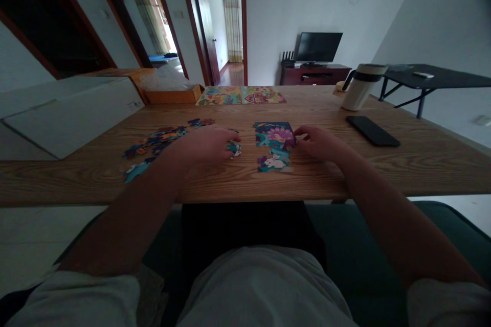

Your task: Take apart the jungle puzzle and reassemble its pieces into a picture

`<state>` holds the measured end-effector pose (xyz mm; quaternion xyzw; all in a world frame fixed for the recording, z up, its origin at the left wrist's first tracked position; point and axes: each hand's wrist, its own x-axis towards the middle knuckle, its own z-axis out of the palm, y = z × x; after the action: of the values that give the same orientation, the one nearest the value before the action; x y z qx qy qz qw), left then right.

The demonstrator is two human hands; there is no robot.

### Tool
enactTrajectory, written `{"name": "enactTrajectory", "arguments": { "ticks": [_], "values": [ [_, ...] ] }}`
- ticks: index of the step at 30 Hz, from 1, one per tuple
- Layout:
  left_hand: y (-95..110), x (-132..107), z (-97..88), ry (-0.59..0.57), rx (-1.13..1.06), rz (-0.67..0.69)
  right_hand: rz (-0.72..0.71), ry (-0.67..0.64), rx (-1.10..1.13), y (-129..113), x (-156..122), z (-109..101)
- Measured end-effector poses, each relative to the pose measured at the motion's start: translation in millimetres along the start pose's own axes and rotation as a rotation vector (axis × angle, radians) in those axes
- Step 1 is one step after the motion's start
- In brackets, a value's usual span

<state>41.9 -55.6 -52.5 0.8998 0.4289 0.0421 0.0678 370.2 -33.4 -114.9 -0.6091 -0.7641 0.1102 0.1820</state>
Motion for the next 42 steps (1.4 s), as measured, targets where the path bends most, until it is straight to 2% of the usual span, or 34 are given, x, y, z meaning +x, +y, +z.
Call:
{"name": "enactTrajectory", "arguments": {
  "ticks": [1, 2, 3, 4, 5, 6, 8, 9, 11, 13, 16, 20, 23, 26, 27, 29, 31, 33, 38, 40, 42],
  "values": [
    [15, -15, 4.7, 0.028, -0.084, 0.070, 0.000, 0.004, 0.003, 0, 0, -1],
    [30, -30, 15.2, -0.021, -0.215, 0.180, 0.002, 0.009, 0.005, -1, -1, -1],
    [42, -45, 32.4, -0.211, -0.353, 0.344, 0.006, 0.013, 0.004, -1, -1, -2],
    [50, -58, 55.9, -0.422, -0.450, 0.452, 0.015, 0.017, 0.003, -2, -1, -2],
    [53, -69, 85.1, -0.548, -0.497, 0.461, 0.022, 0.018, 0.003, -2, -1, -2],
    [51, -77, 118.1, -0.564, -0.469, 0.378, 0.024, 0.017, 0.006, -2, -1, -2],
    [38, -86, 186.8, -0.440, -0.240, 0.092, 0.017, 0.012, 0.010, -2, -1, -1],
    [29, -88, 218.0, -0.420, -0.138, 0.003, 0.014, 0.009, 0.011, -2, -1, -1],
    [14, -89, 266.4, -0.381, -0.067, -0.007, 0.020, -0.001, 0.014, 0, 0, 1],
    [9, -88, 293.7, -0.401, -0.065, 0.039, 0.049, -0.012, 0.022, 0, 0, 1],
    [14, -84, 307.1, -0.451, -0.053, 0.056, 0.086, -0.015, 0.019, 1, 0, 1],
    [19, -82, 307.3, -0.422, -0.093, 0.020, 0.100, -0.017, 0.002, 0, 0, 0],
    [11, -86, 296.9, -0.306, -0.288, -0.093, 0.088, -0.021, 0.025, 2, 0, 1],
    [-2, -90, 276.4, -0.179, -0.503, -0.270, 0.068, -0.013, 0.040, 4, 1, 2],
    [-5, -91, 270.1, -0.156, -0.522, -0.291, 0.064, -0.008, 0.043, 4, 1, 3],
    [-10, -91, 263.7, -0.142, -0.450, -0.247, 0.064, 0.004, 0.038, 4, 1, 3],
    [-8, -90, 268.0, -0.199, -0.278, -0.152, 0.070, 0.003, 0.032, 5, 1, 3],
    [-1, -89, 280.7, -0.322, -0.117, -0.071, 0.083, -0.008, 0.035, 6, 1, 3],
    [18, -80, 310.7, -0.605, -0.011, 0.090, 0.072, -0.017, 0.019, 6, 2, 3],
    [20, -76, 315.4, -0.632, 0.029, 0.088, 0.076, -0.017, 0.007, 5, 2, 2],
    [20, -75, 318.4, -0.591, 0.059, 0.069, 0.082, -0.021, 0.009, 3, 1, 1]
  ]
}}
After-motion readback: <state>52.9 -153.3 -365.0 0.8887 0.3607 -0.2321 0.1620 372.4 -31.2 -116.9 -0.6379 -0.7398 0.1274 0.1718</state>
